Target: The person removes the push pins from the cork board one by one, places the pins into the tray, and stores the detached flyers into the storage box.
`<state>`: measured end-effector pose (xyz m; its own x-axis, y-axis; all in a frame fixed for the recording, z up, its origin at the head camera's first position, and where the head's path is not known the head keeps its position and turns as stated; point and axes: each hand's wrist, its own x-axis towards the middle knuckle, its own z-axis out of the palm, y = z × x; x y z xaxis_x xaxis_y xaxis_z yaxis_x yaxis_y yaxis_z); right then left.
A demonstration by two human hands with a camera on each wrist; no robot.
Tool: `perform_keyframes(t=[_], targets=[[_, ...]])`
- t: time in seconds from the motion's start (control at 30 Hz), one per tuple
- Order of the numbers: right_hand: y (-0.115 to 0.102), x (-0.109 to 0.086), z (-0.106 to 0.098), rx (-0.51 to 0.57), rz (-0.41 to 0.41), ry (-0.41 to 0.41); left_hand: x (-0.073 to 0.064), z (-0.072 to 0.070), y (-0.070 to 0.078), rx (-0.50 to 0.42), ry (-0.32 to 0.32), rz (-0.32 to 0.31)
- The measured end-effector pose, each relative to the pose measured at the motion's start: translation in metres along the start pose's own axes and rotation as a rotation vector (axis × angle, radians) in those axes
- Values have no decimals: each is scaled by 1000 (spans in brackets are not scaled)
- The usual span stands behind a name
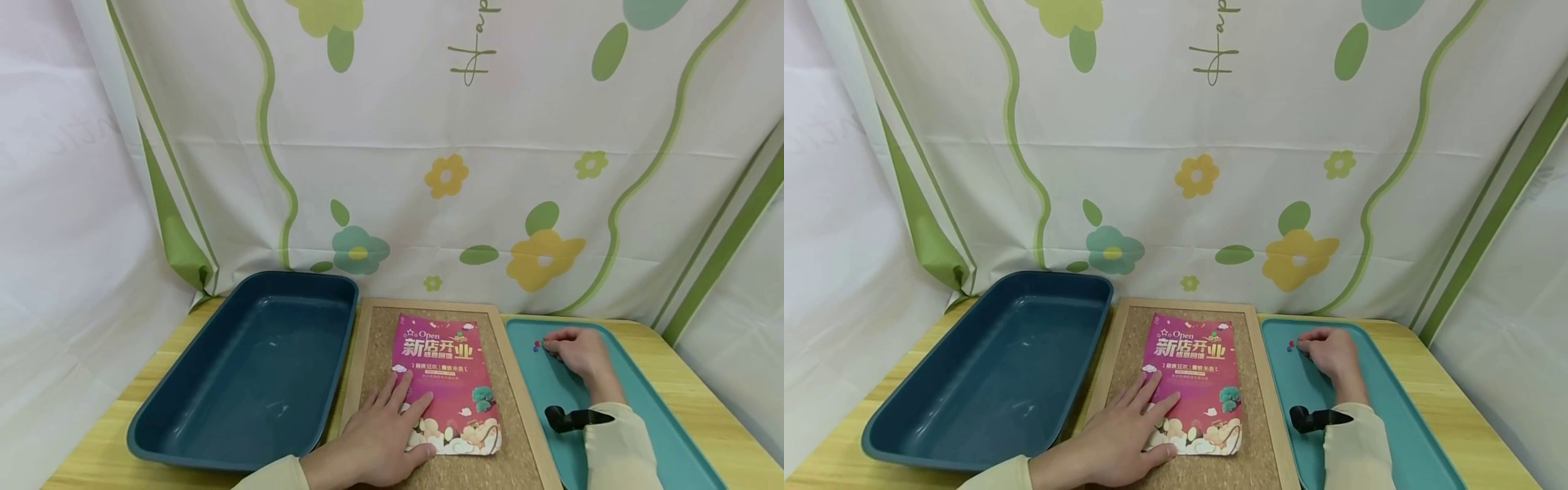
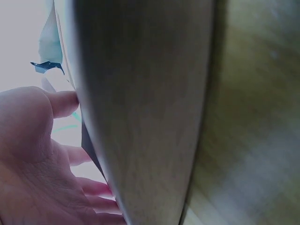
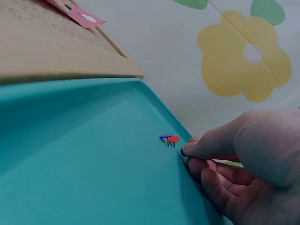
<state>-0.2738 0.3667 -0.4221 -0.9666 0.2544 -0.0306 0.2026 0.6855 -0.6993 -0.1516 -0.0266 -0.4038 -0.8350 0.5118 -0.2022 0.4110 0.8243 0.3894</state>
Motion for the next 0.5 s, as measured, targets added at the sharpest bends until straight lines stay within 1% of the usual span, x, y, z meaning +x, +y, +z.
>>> perform_keyframes(t=[0.3, 0.5], targets=[[1, 0, 0, 3, -8, 6, -1, -1, 1, 1, 4, -1], [1, -1, 0, 45, 0, 5, 0, -1, 1, 5, 4, -6]])
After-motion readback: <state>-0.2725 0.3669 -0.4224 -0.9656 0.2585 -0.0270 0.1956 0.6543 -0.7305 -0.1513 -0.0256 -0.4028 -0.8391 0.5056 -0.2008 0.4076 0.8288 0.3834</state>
